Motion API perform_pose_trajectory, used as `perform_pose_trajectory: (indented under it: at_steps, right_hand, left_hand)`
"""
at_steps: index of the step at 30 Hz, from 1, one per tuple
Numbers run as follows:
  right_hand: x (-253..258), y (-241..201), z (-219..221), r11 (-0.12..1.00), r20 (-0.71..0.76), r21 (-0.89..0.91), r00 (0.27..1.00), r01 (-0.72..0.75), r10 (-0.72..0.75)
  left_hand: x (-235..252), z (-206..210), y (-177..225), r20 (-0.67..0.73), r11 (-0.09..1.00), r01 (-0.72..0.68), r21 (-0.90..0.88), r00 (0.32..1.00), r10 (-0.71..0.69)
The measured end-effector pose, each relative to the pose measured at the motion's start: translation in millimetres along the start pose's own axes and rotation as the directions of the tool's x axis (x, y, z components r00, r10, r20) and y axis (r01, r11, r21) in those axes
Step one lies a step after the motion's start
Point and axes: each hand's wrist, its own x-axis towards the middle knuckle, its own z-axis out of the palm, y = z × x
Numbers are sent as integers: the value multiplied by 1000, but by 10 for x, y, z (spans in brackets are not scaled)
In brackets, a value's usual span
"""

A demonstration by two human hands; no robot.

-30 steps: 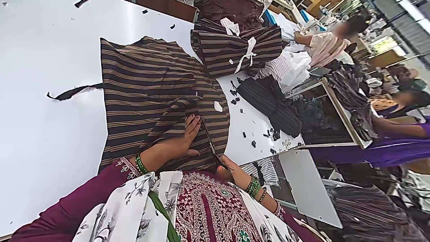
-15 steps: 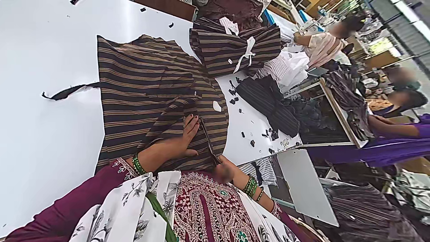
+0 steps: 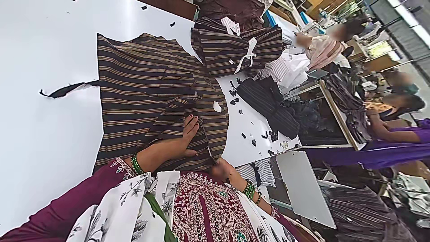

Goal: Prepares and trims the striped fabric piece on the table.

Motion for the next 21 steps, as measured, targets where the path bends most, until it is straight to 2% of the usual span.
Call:
perform_pose_trajectory:
  at_steps: [6,12,15,16,17,18,19,20,21]
  right_hand:
    - [21,-136,-43,993,52,89,996,-80,75]
    - [61,-98,58,985,-38,174,999,-11,18]
    - [88,-33,44,940,-123,339,992,36,6]
    - [101,-1,32,913,-146,402,989,63,-4]
    - [114,22,12,888,-158,452,987,83,-12]
    - [137,48,-14,863,-161,494,987,103,-25]
    - [164,83,-31,836,-165,534,985,123,-40]
    - [181,117,-44,821,-162,555,985,135,-53]
    - [190,142,-55,804,-159,576,985,148,-68]
  left_hand:
    - [9,-11,6,30,999,13,50,999,-15]
    - [21,-38,27,50,997,33,63,998,-36]
    - [-7,-53,23,41,999,-40,15,998,39]
    - [-44,-38,22,-11,993,-113,13,993,113]
    - [-89,-4,20,-124,974,-219,59,966,225]
    - [-140,23,28,-275,939,-296,174,901,335]
    - [-188,39,43,-429,911,-287,298,812,396]
    - [-241,39,60,-553,911,-195,362,742,379]
    - [-308,6,70,-629,932,-70,356,720,294]
